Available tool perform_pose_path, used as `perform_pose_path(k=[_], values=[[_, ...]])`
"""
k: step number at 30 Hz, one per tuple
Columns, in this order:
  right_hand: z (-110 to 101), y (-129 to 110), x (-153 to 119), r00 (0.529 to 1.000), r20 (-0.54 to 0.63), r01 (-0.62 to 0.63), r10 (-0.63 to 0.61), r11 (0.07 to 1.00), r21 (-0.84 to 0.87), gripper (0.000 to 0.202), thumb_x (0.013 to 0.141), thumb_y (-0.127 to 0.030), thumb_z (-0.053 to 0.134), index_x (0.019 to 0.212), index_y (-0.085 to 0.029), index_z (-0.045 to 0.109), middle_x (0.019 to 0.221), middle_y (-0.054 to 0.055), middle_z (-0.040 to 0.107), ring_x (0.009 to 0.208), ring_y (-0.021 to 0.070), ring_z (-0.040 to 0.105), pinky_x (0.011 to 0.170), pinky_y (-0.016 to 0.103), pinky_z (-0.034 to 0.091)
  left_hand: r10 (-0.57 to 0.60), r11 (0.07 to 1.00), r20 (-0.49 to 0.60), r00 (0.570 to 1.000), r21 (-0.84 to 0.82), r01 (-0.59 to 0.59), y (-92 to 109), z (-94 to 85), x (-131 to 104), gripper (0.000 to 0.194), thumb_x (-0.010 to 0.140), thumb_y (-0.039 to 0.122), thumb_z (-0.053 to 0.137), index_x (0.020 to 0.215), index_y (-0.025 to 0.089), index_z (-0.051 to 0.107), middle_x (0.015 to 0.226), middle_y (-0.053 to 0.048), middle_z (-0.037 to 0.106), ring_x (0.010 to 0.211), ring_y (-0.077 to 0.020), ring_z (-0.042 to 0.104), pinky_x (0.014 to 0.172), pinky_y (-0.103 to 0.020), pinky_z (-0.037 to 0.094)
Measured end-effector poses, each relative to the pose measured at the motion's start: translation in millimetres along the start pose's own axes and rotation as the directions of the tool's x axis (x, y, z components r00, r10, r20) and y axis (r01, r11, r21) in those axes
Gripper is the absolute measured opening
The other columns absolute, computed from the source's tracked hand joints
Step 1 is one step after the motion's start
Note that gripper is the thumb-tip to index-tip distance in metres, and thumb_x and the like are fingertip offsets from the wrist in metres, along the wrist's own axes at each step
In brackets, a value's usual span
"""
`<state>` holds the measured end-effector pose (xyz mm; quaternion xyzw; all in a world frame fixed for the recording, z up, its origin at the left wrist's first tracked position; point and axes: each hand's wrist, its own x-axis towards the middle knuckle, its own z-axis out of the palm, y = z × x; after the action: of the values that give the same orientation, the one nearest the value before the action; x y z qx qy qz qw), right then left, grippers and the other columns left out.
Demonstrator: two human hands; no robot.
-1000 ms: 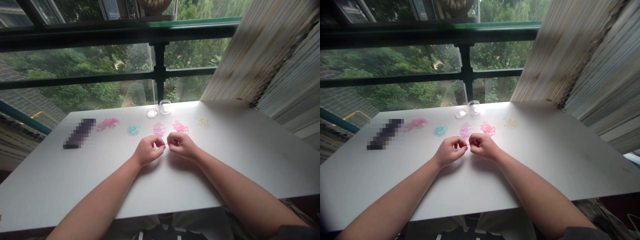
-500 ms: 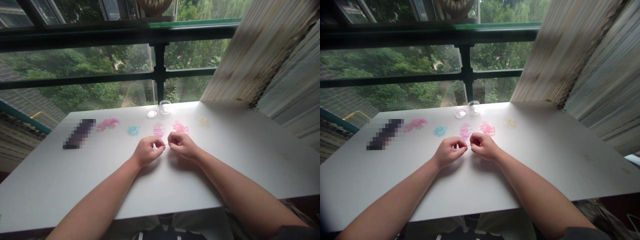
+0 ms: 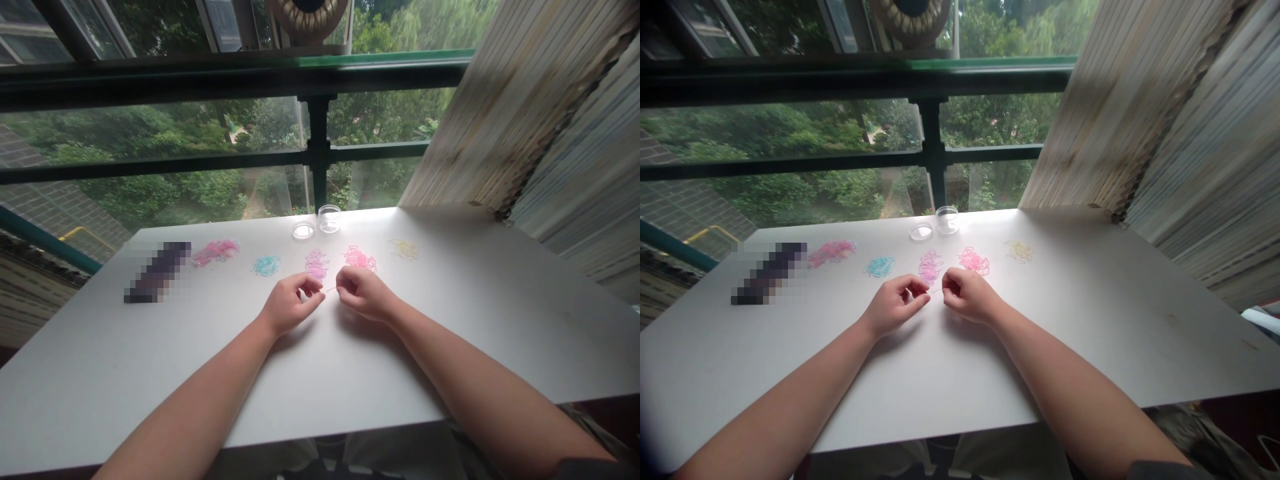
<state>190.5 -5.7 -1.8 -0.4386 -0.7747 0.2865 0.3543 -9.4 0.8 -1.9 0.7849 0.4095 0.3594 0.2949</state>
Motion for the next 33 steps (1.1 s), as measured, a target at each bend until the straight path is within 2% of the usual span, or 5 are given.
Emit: perform_pose_path(k=[8, 17, 24, 29, 33], values=[[6.9, -4.3, -0.4, 0.999, -0.008, 0.045, -0.045, 0.996, 0.078, 0.007, 0.071, -0.012, 0.052, 0.069, -0.018, 0.049, 0.057, -0.004, 0.048, 0.052, 0.0078, 0.04, 0.049, 0.019, 0.033, 0.048, 0.999, -0.015, 0.999, 0.005, -0.048, 5.7, 6.9, -1.0, 0.011, 0.076, 0.028, 0.063, 0.077, 0.018, 0.065, 0.072, -0.002, 0.068, 0.062, -0.0112, 0.057, 0.054, -0.022, 0.042], [8.1, -5.9, -1.3, 0.997, 0.013, 0.069, -0.07, 0.994, 0.084, 0.007, 0.071, -0.011, 0.052, 0.068, -0.017, 0.05, 0.058, -0.004, 0.049, 0.052, 0.0071, 0.042, 0.049, 0.018, 0.033, 0.026, 1.0, 0.0, 1.0, -0.004, -0.026, 5.3, 6.6, -0.1, 0.006, 0.074, 0.023, 0.062, 0.074, 0.017, 0.063, 0.07, -0.001, 0.065, 0.062, -0.0108, 0.055, 0.055, -0.021, 0.04], [10.5, -9.0, -0.3, 0.99, 0.008, 0.141, -0.142, 0.989, 0.038, 0.011, 0.067, -0.007, 0.048, 0.069, -0.017, 0.049, 0.058, -0.005, 0.046, 0.052, 0.0068, 0.038, 0.049, 0.018, 0.031, -0.096, 0.972, 0.08, 0.992, -0.206, 0.111, -0.3, 9.9, 0.5, 0.006, 0.074, 0.022, 0.06, 0.074, 0.016, 0.057, 0.069, 0.001, 0.058, 0.059, -0.0082, 0.048, 0.054, -0.02, 0.037], [14.3, -9.7, 0.6, 0.983, -0.004, 0.182, -0.182, 0.983, -0.019, 0.011, 0.064, -0.007, 0.048, 0.064, -0.018, 0.046, 0.056, -0.005, 0.04, 0.052, 0.0072, 0.034, 0.049, 0.018, 0.029, -0.104, 0.944, 0.131, 0.986, -0.3, 0.14, -5.0, 8.9, 1.3, 0.008, 0.076, 0.022, 0.059, 0.075, 0.015, 0.054, 0.07, 0.001, 0.054, 0.061, -0.0088, 0.047, 0.056, -0.02, 0.038], [16.2, -11.3, -0.6, 0.985, -0.027, 0.166, -0.168, 0.984, -0.062, 0.008, 0.066, -0.01, 0.048, 0.066, -0.018, 0.047, 0.056, -0.005, 0.044, 0.05, 0.0069, 0.035, 0.048, 0.018, 0.029, -0.1, 0.939, 0.176, 0.979, -0.309, 0.152, -5.0, 5.9, 0.4, 0.01, 0.077, 0.024, 0.058, 0.077, 0.015, 0.053, 0.072, 0.0, 0.054, 0.06, -0.0087, 0.046, 0.055, -0.021, 0.037]])
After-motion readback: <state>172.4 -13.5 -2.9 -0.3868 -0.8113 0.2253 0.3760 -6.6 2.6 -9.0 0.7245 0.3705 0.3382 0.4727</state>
